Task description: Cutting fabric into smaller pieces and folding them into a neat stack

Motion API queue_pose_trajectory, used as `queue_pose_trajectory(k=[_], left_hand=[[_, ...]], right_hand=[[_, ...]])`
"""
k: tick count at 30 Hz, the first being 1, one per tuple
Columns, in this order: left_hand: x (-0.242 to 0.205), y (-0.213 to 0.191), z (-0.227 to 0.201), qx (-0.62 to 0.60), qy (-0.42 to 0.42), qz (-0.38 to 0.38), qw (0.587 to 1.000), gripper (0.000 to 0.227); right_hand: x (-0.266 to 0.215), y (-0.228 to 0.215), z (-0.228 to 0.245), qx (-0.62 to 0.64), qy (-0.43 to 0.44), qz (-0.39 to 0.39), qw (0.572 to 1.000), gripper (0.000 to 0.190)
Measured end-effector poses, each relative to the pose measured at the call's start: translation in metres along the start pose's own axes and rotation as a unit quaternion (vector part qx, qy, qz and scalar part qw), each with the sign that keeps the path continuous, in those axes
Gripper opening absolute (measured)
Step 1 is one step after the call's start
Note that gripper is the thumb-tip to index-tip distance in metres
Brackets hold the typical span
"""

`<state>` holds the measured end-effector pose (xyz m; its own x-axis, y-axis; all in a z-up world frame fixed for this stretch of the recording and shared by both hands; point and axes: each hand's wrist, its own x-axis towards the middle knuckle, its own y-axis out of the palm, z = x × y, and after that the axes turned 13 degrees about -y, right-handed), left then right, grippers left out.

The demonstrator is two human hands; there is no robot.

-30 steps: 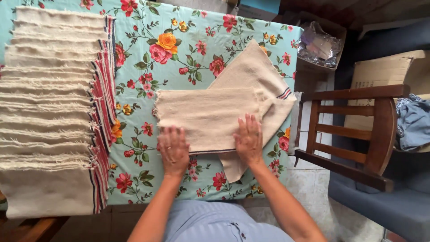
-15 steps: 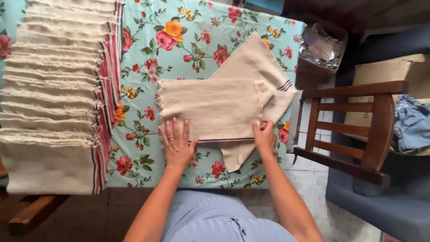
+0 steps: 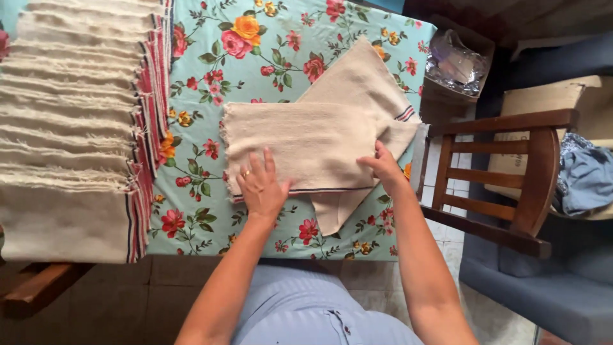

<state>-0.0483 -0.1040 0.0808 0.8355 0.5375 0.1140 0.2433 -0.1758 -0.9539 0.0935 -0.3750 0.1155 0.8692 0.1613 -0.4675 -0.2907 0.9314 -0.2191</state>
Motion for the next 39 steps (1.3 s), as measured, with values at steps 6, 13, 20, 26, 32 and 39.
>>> queue_pose_trajectory(k=[6, 13, 20, 26, 32, 39], left_hand=[[0.018, 0.021, 0.03, -0.056, -0.002, 0.091, 0.994, 0.132], [0.007, 0.032, 0.011, -0.306, -0.058, 0.059, 0.948, 0.064], [0.05, 0.04, 0.053, -0.729, -0.393, 0.313, 0.465, 0.067], [0.055, 0.071, 0.085, -0.575, -0.276, 0.213, 0.74, 0.051], [0.056, -0.03, 0.046, -0.344, -0.234, 0.19, 0.889, 0.091], [0.017, 0.032, 0.07, -0.016, -0.019, -0.047, 0.999, 0.082]], right_hand=[[-0.008, 0.007, 0.021, 0.091, -0.019, 0.05, 0.994, 0.06], [0.009, 0.062, 0.038, 0.074, -0.049, 0.109, 0.99, 0.055], [0.012, 0.218, 0.047, -0.167, -0.185, 0.307, 0.918, 0.107], [-0.011, 0.227, 0.01, -0.353, -0.353, 0.174, 0.849, 0.076], [-0.017, 0.203, -0.039, -0.505, -0.501, 0.012, 0.703, 0.063], [-0.007, 0.197, -0.056, -0.52, -0.513, 0.037, 0.682, 0.081]])
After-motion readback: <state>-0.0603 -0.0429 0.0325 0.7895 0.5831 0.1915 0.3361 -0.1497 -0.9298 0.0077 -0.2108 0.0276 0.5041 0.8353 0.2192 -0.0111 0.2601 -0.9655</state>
